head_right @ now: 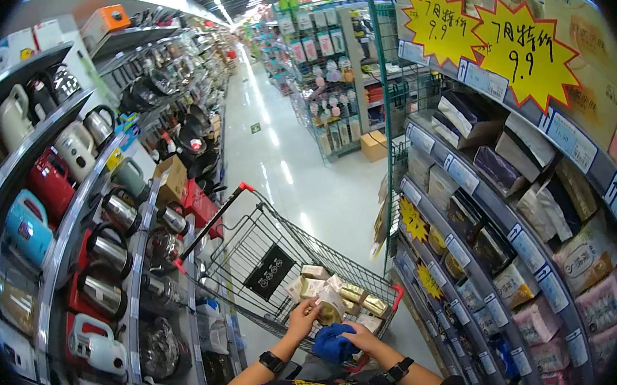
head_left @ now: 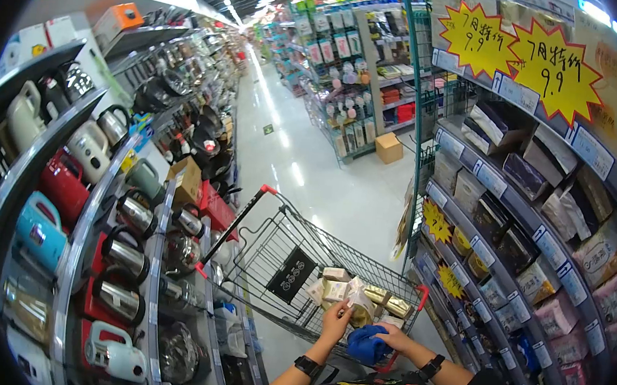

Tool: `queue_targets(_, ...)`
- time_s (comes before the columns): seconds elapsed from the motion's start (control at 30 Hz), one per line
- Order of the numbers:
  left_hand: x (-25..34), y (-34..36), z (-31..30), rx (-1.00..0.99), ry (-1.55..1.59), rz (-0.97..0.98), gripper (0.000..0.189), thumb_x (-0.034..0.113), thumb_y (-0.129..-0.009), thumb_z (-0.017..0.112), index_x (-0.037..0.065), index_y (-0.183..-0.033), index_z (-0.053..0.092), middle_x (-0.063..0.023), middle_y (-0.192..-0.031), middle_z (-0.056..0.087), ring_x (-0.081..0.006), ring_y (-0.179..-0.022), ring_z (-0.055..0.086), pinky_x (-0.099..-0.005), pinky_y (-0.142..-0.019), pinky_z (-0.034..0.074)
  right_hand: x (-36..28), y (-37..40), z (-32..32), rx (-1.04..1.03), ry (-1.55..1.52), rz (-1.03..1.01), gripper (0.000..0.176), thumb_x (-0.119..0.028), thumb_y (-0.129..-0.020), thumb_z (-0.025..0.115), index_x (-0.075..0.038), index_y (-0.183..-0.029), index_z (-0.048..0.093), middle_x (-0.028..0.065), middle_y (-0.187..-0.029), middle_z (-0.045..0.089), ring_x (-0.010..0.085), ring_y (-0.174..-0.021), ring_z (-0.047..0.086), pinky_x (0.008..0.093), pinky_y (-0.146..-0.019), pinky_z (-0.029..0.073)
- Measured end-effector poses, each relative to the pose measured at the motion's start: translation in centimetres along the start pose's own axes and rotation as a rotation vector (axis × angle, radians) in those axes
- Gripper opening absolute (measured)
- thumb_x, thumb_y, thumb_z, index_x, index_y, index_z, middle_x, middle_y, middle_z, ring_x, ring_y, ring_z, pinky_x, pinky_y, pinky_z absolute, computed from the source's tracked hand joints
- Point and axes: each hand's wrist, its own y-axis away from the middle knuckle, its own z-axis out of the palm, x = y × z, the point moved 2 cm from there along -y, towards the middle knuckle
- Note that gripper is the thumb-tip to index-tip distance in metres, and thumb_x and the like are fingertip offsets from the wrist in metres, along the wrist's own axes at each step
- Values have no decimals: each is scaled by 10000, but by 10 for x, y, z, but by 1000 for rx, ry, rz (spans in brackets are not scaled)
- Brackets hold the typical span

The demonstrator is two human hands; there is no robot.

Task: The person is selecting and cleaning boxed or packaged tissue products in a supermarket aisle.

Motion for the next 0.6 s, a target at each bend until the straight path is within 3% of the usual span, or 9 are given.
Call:
queue_targets(0.07,-3,9,-4,13,60,-9,146,100,-860,584,-14,-950,566,12,-770,520,-57,-678,520,-209,-588,427,-9,12,-5,40,74,-131,365,-119,-781,624,-34,-1128,550,61,-1038,591,149,-903,567,267,-810,455)
queue_targets(0.1,14,16,-11,-33,190,-176,97,92,-865,570,6,-904,550,-16,-933,590,-88,-760,560,-214,-607,466,-14,19,-7,59,-16,-167,368,-100,-777,617,-36,-1131,542,64,-1053,585,152,-926,561,269,-825,451)
queue_targets(0.17,27,27,-22,39,358,-235,95,94,-870,557,26,-821,514,-50,-1164,568,-124,-839,577,-251,-621,522,-29,34,-10,92,-195,-228,376,-61,-769,604,-38,-1137,528,70,-1083,574,159,-972,551,272,-855,442)
queue_targets(0.2,30,32,-32,2,369,-234,96,124,-890,550,65,-836,496,-65,-1276,493,-181,-984,571,-362,-706,557,-46,47,-8,99,-227,-231,379,-28,-768,574,-49,-1142,509,72,-1107,560,161,-1015,535,270,-878,428)
queue_targets(0.33,52,58,-58,83,629,-242,87,143,-913,507,84,-854,485,-66,-1145,570,-176,-886,600,-375,-659,567,-48,53,-19,172,-422,-298,410,-11,-777,554,-58,-1177,482,59,-1116,549,160,-1022,528,267,-892,416)
queue_targets(0.43,88,76,-61,7,525,-243,100,158,-910,520,85,-851,484,-72,-1127,577,-166,-854,607,-350,-651,565,-61,60,-12,239,-307,-402,419,-33,-786,524,-65,-1198,454,74,-1117,532,161,-1001,536,266,-871,438)
queue_targets(0.47,96,81,-60,-89,484,-257,98,151,-897,541,78,-848,496,-82,-1149,575,-141,-816,602,-297,-640,554,-58,67,-6,237,-318,-372,426,-50,-804,530,-69,-1219,439,70,-1127,528,160,-1013,531,269,-875,433)
queue_targets(0.6,126,108,-51,-295,156,-59,142,138,-851,592,18,-878,521,-69,-1075,611,-167,-880,611,-285,-678,528,-35,77,13,165,-396,-267,480,-118,-864,583,-84,-1300,386,57,-1178,517,162,-1068,509,294,-915,412)
